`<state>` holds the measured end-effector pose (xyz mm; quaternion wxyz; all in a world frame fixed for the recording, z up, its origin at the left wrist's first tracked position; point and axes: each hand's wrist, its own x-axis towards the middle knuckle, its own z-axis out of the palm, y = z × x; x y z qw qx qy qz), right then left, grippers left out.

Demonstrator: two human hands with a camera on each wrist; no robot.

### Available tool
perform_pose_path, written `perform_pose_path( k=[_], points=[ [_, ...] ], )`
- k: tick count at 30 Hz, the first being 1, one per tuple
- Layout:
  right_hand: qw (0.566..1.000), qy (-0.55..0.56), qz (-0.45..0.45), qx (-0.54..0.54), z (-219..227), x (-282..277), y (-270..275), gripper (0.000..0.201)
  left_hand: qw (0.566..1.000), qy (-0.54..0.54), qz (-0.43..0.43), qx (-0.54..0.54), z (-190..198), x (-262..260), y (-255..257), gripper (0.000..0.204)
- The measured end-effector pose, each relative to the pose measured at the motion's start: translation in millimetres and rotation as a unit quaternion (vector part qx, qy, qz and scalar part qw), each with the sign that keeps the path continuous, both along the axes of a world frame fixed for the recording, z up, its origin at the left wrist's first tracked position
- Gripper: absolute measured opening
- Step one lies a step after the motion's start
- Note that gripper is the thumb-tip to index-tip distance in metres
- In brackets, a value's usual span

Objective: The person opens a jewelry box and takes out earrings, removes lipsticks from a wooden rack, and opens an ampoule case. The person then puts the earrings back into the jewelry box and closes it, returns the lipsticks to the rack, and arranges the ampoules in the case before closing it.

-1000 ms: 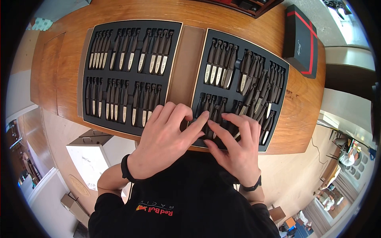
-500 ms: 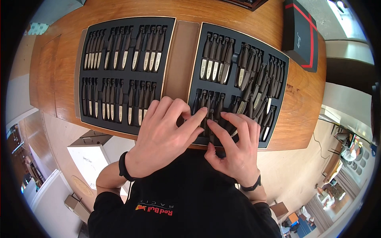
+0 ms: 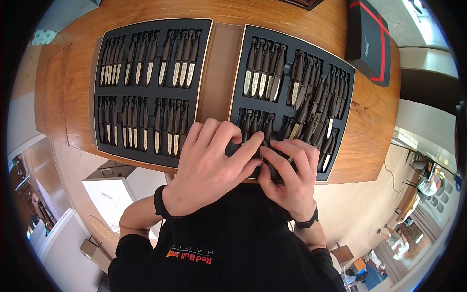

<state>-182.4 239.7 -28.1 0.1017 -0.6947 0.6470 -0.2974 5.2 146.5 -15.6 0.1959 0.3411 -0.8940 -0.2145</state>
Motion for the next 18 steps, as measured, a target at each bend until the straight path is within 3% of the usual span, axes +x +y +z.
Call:
perform_pose_path(
  k=[8, 18],
  points=[
    [1.0, 0.002, -0.003, -0.025, -5, -1, -1, 0.042, 1.0, -0.01, 0.0, 0.011, 5, 5, -5, 0.048],
    [1.0, -0.007, 0.002, -0.029, -8, -4, 1, 0.042, 0.996, -0.078, -0.007, -0.051, 14, -1, -5, 0.047]
  ],
)
